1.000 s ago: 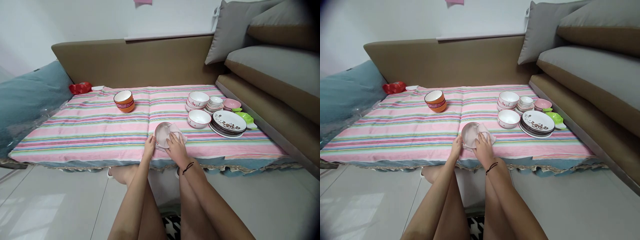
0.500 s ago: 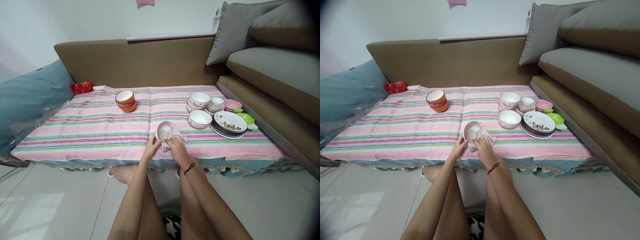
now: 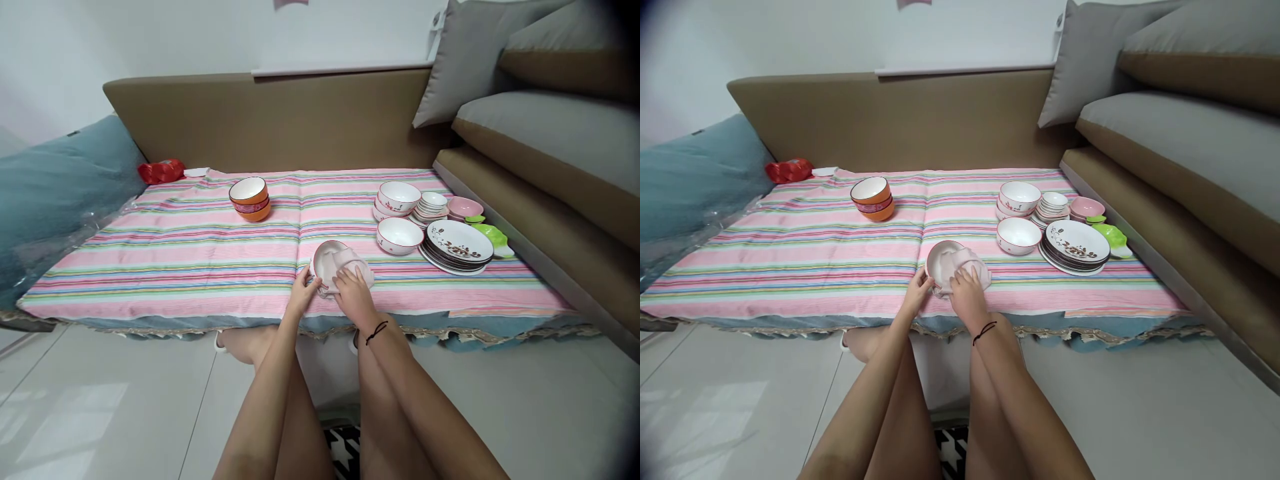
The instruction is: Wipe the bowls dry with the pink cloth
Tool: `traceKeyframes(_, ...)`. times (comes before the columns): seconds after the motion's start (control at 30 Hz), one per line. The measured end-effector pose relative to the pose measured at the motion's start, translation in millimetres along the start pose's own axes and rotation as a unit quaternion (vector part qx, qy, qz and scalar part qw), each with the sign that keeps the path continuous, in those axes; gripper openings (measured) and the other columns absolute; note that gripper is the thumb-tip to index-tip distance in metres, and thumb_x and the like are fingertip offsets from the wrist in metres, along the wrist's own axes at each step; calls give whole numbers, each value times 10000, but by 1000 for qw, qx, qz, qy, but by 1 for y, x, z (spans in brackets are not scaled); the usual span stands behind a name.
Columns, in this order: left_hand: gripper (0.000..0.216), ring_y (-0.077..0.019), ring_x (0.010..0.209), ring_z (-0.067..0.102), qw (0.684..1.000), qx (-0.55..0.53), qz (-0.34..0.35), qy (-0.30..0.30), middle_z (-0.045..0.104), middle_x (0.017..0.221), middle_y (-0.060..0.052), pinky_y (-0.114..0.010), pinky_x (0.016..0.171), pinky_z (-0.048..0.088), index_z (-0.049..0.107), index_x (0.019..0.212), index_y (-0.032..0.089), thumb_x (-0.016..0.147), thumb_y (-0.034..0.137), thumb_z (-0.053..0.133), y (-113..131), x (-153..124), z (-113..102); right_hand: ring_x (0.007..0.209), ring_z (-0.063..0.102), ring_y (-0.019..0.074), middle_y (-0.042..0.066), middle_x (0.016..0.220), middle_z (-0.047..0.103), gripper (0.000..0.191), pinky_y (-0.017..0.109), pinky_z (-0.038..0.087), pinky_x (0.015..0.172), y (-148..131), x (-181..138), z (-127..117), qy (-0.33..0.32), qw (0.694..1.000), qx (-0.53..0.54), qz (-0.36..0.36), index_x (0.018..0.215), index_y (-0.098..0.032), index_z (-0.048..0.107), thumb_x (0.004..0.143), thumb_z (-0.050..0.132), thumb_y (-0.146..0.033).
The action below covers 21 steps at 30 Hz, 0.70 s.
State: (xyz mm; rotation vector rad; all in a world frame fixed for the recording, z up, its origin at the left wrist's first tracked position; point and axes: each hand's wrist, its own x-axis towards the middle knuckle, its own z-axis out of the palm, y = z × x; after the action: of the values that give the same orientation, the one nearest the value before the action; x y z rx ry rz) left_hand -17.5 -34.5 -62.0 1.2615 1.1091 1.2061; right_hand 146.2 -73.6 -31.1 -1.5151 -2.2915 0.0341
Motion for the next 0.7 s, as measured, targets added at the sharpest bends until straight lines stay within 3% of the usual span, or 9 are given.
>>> traceKeyframes(0.13, 617, -177, 871, 608, 1000, -26, 6, 7, 637, 969, -74, -311, 795, 475, 500, 1184, 174, 700, 516, 671, -1, 1, 0, 1030, 592, 215, 94, 1112, 676, 485, 379, 383, 1034, -4, -1, -4, -36, 993, 78, -79, 1216, -147, 585, 790, 403, -4)
traceKeyframes(0.2, 594, -177, 896, 608, 999, -31, 11, 10, 637, 967, -74, -308, 806, 473, 500, 1152, 175, 701, 521, 672, -1, 1, 0, 1048, 583, 220, 91, 1110, 675, 498, 379, 393, 1023, -4, -1, -5, -24, 993, 90, -66, 1243, -148, 563, 783, 420, -23)
traceKeyframes(0.3, 546, -165, 825, 613, 999, -28, 17, 5, 639, 930, -62, -308, 780, 482, 514, 1105, 176, 708, 516, 674, 0, 0, 0, 1212, 496, 284, 148, 1190, 642, 301, 521, 205, 1135, -4, -2, -4, 18, 999, 37, 0, 1096, -120, 633, 816, 523, -137)
traceKeyframes(0.37, 531, -160, 785, 611, 999, -24, 21, 2, 639, 931, -58, -310, 760, 486, 518, 1104, 181, 719, 516, 669, 1, -1, 1, 1319, 386, 331, 194, 1286, 578, 272, 604, 66, 1139, -5, -1, -3, 51, 998, -5, 38, 1056, -106, 645, 822, 590, -234)
traceKeyframes(0.4, 525, -163, 786, 610, 1000, -21, 24, 2, 638, 939, -58, -312, 760, 486, 521, 1102, 184, 724, 519, 665, 1, -2, 2, 1331, 367, 342, 207, 1296, 568, 287, 618, 54, 1133, -5, -1, -3, 56, 997, -16, 45, 1058, -101, 645, 821, 608, -259)
traceKeyframes(0.47, 509, -178, 833, 609, 999, -14, 29, 6, 634, 965, -65, -321, 785, 480, 530, 1087, 186, 731, 529, 655, 2, -3, 3, 1243, 466, 329, 199, 1179, 637, 250, 577, 174, 1122, -7, 1, -4, 28, 999, -7, 30, 1030, -96, 655, 818, 603, -216)
traceKeyframes(0.57, 500, -213, 965, 596, 999, -6, 37, 14, 624, 1046, -88, -342, 859, 459, 543, 1068, 191, 733, 549, 641, 3, -2, 3, 1010, 601, 251, 123, 989, 699, 253, 389, 427, 961, -8, 2, -6, -29, 997, 66, -28, 1015, -109, 663, 801, 532, -76)
traceKeyframes(0.63, 497, -228, 1013, 585, 999, -1, 39, 16, 619, 1088, -97, -355, 887, 447, 552, 1067, 196, 738, 561, 628, 3, -2, 2, 991, 607, 214, 90, 1050, 692, 370, 315, 466, 880, -9, 2, -5, -26, 991, 115, -56, 1132, -124, 627, 798, 497, -36)
traceKeyframes(0.7, 510, -232, 1006, 587, 999, 5, 39, 13, 624, 1086, -97, -359, 885, 448, 560, 1072, 196, 732, 570, 629, 4, -2, 2, 1032, 597, 215, 92, 1124, 676, 385, 326, 453, 917, -8, 1, -3, -13, 992, 111, -52, 1175, -134, 612, 811, 512, -53)
